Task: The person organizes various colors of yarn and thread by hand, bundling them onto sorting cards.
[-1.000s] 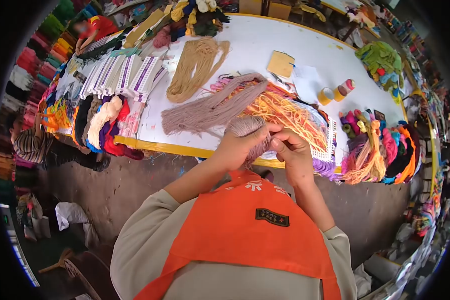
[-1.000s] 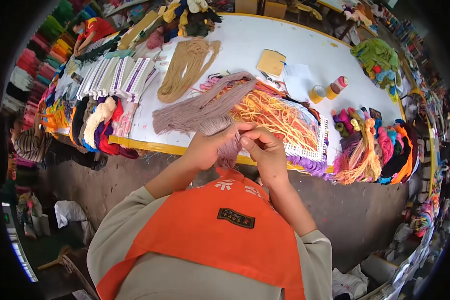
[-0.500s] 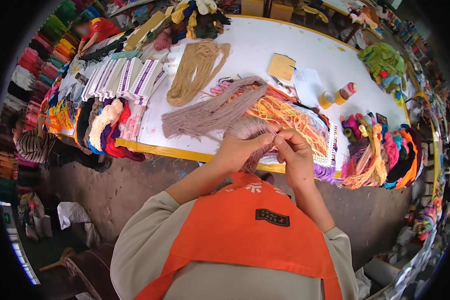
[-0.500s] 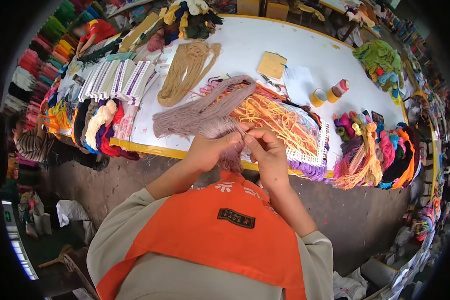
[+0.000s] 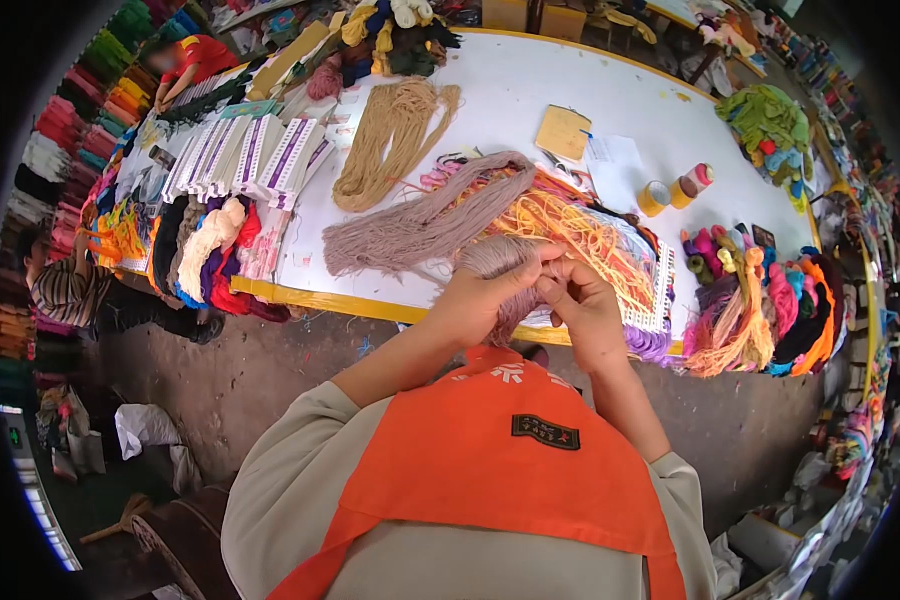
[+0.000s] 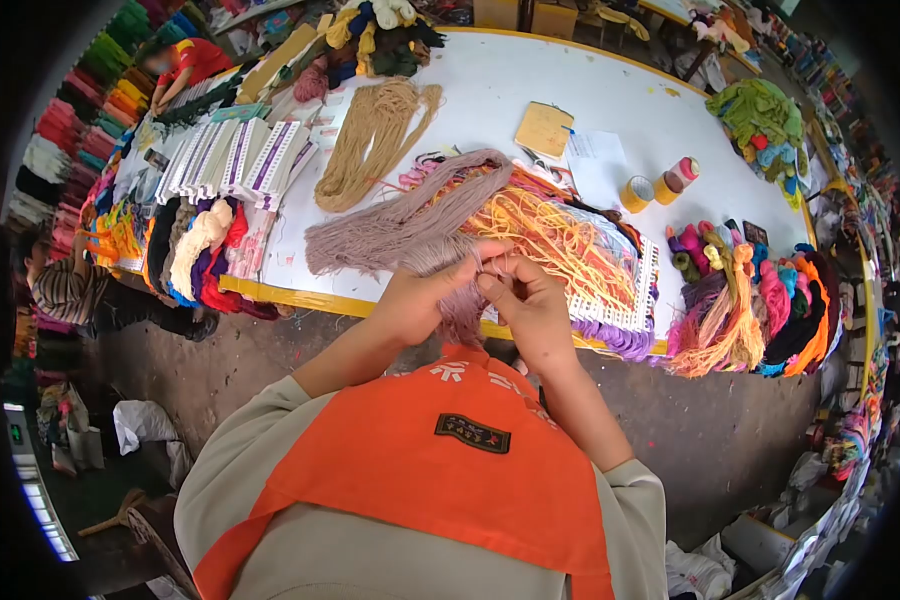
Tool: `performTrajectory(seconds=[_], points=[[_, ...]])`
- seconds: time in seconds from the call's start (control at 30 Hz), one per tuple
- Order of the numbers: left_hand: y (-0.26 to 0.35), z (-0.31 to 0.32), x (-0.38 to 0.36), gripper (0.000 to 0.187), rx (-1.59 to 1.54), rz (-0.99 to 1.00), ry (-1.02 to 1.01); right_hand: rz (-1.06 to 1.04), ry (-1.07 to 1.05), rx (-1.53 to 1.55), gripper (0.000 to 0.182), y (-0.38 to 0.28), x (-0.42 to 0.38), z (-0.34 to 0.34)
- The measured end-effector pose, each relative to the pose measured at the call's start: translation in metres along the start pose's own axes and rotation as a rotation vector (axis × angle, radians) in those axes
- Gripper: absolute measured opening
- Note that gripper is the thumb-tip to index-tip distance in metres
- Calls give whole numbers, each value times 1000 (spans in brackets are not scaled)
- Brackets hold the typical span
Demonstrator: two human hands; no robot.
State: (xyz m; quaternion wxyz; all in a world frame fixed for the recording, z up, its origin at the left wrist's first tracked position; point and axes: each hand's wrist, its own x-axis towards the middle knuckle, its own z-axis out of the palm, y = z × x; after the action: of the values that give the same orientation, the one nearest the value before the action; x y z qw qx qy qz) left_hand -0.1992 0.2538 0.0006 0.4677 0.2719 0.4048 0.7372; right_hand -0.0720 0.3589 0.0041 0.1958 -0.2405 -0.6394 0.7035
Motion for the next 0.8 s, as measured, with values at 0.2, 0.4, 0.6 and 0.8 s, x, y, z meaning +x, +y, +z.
performTrajectory(seconds=[0.2,0.4,0.6,0.8], points=[[2,7,-4,28,28,4,61,50,51,252,5,-2,-3,0],[-6,0,-3,23,190,77,44,117,38,446,5,-6,-7,2],[1,4,-10,27,-43,-20,62,133,37,497,12,-2,-8,-4],[-4,7,-10,32,-62,-52,16,46,37,74,7,-1,-11,3]])
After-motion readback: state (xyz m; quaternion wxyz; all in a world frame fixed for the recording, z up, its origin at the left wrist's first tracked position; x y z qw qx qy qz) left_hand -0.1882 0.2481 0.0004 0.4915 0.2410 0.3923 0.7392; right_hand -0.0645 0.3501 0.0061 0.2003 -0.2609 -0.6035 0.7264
